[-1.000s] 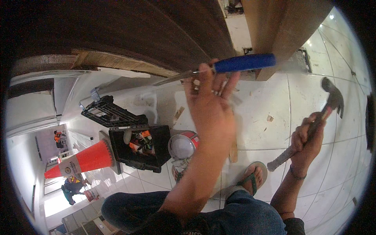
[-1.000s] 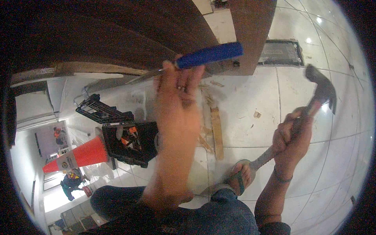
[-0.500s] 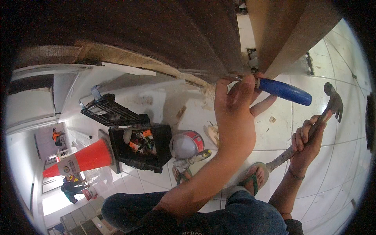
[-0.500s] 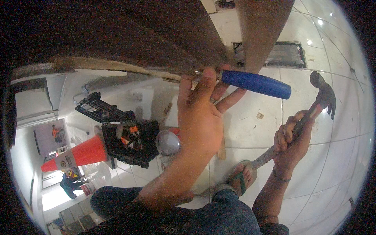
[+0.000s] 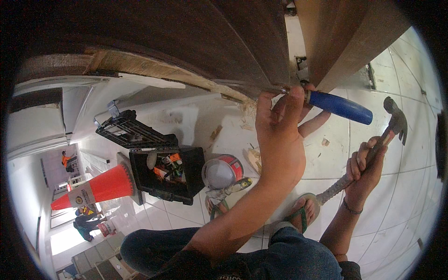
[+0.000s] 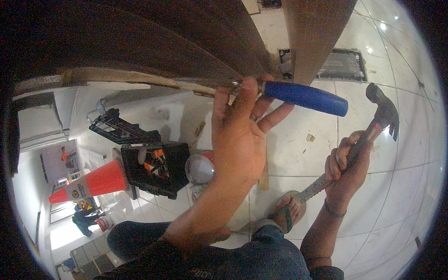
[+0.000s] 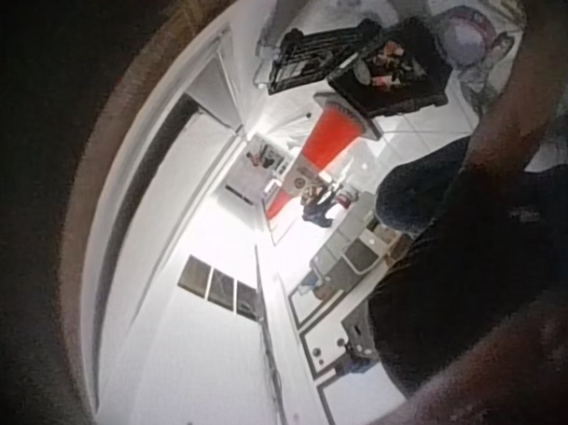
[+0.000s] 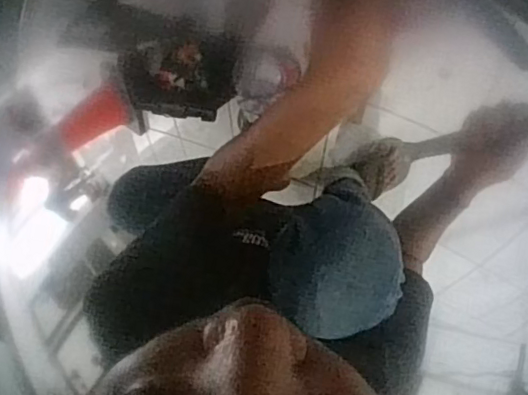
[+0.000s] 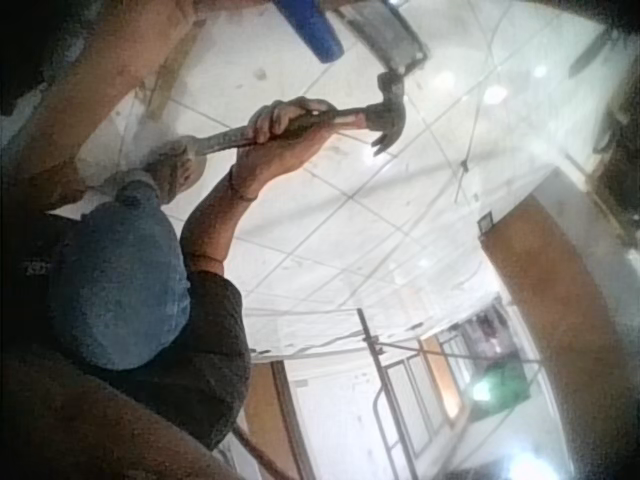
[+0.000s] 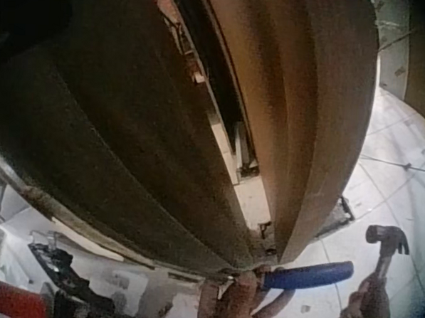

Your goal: The person uses a chisel and a hammer to carve out sections of a wooden door frame and then removes the wood scraps by hand.

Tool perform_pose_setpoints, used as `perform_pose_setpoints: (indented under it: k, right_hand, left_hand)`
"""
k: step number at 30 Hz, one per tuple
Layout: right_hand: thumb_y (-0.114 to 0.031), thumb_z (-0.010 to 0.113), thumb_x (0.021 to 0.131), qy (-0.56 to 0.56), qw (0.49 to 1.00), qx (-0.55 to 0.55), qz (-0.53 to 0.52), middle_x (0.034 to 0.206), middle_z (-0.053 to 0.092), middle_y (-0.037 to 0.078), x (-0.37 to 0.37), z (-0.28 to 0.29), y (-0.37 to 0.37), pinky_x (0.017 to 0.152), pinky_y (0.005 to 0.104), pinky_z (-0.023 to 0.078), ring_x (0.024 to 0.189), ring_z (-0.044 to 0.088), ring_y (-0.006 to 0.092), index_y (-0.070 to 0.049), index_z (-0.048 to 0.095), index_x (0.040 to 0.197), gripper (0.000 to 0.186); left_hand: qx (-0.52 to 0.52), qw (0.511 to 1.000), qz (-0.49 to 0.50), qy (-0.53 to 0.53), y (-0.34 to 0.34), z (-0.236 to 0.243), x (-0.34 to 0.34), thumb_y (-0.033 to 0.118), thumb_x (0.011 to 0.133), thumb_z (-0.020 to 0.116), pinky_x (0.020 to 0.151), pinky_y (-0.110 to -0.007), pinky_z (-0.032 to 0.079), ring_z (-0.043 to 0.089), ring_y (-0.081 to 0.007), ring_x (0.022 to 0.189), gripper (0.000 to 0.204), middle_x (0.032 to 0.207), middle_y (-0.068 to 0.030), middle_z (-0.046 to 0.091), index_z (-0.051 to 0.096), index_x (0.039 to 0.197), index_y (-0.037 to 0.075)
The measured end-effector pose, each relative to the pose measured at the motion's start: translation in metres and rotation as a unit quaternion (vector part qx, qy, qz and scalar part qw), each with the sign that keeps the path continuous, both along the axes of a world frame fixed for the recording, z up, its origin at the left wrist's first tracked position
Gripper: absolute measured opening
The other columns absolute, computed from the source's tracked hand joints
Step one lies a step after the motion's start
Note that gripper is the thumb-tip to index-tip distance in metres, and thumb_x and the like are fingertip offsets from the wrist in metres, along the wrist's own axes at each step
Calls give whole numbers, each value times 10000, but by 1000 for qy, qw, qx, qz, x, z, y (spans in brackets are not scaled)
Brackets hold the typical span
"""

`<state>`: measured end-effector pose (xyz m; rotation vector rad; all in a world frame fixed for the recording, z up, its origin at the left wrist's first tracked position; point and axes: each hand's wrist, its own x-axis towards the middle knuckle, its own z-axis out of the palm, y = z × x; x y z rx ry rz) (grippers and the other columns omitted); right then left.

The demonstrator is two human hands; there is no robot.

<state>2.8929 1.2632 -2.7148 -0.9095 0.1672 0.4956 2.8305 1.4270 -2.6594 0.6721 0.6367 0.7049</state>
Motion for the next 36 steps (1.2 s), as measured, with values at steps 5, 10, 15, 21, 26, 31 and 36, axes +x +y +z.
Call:
perform_pose_setpoints:
  k: [5, 10, 15, 21, 26, 31, 36]
  right_hand:
    - [-441, 366, 1037, 0, 1000, 13, 7, 553, 351, -27, 2, -3, -2, 271, 196, 192, 332, 239, 40, -96, 504, 992, 374]
    - [-441, 365, 1037, 0, 1000, 15, -2, 555, 353, -25, 1, -1, -2, 271, 197, 200, 330, 242, 43, -87, 512, 1004, 384]
    - [-435, 354, 1043, -8, 999, 32, 18, 575, 344, -35, 0, -4, -4, 283, 184, 198, 351, 228, 27, -95, 504, 1013, 373]
    - [-424, 346, 1049, -28, 999, 29, 20, 593, 335, -46, -3, 0, -4, 291, 173, 197, 368, 211, 12, -100, 496, 1010, 359]
    - [-422, 348, 1049, -41, 999, 12, 20, 590, 329, -48, -4, 1, -5, 290, 174, 201, 366, 214, 11, -95, 497, 1010, 361]
    - [-421, 341, 1050, -43, 999, 12, 19, 586, 316, -49, -3, 1, -5, 289, 173, 202, 368, 220, 9, -94, 492, 1013, 363]
    - [-417, 334, 1052, -32, 999, 5, 9, 585, 320, -47, 1, 1, -9, 291, 171, 208, 368, 229, 12, -95, 489, 1017, 359]
  left_hand:
    - [-9, 1000, 2, 3, 0, -2, 2, 220, 906, 680, 842, -467, 592, 632, -217, 1020, 320, 1089, -91, 619, 498, 1145, 112]
    - [-5, 1000, 19, 4, -2, 1, 3, 208, 907, 677, 840, -470, 593, 637, -218, 1022, 311, 1070, -79, 621, 501, 1145, 112]
    - [-8, 1000, 20, 2, -4, 0, 1, 201, 906, 678, 841, -470, 594, 638, -219, 1020, 305, 1071, -80, 621, 505, 1141, 112]
    - [-7, 1000, 16, 2, -4, 0, 0, 205, 903, 682, 843, -468, 595, 642, -219, 999, 301, 1079, -98, 627, 508, 1128, 108]
    - [0, 1000, 7, 4, -5, 3, 0, 221, 902, 684, 846, -468, 593, 641, -223, 1001, 305, 1079, -103, 628, 500, 1118, 106]
    - [1, 1000, 15, 9, -6, 3, 3, 232, 899, 688, 849, -463, 592, 637, -226, 1006, 348, 1088, -101, 616, 486, 1153, 103]
    - [8, 1000, 18, 3, -8, 1, 9, 223, 901, 685, 838, -460, 597, 638, -233, 1011, 353, 1092, -99, 613, 486, 1165, 97]
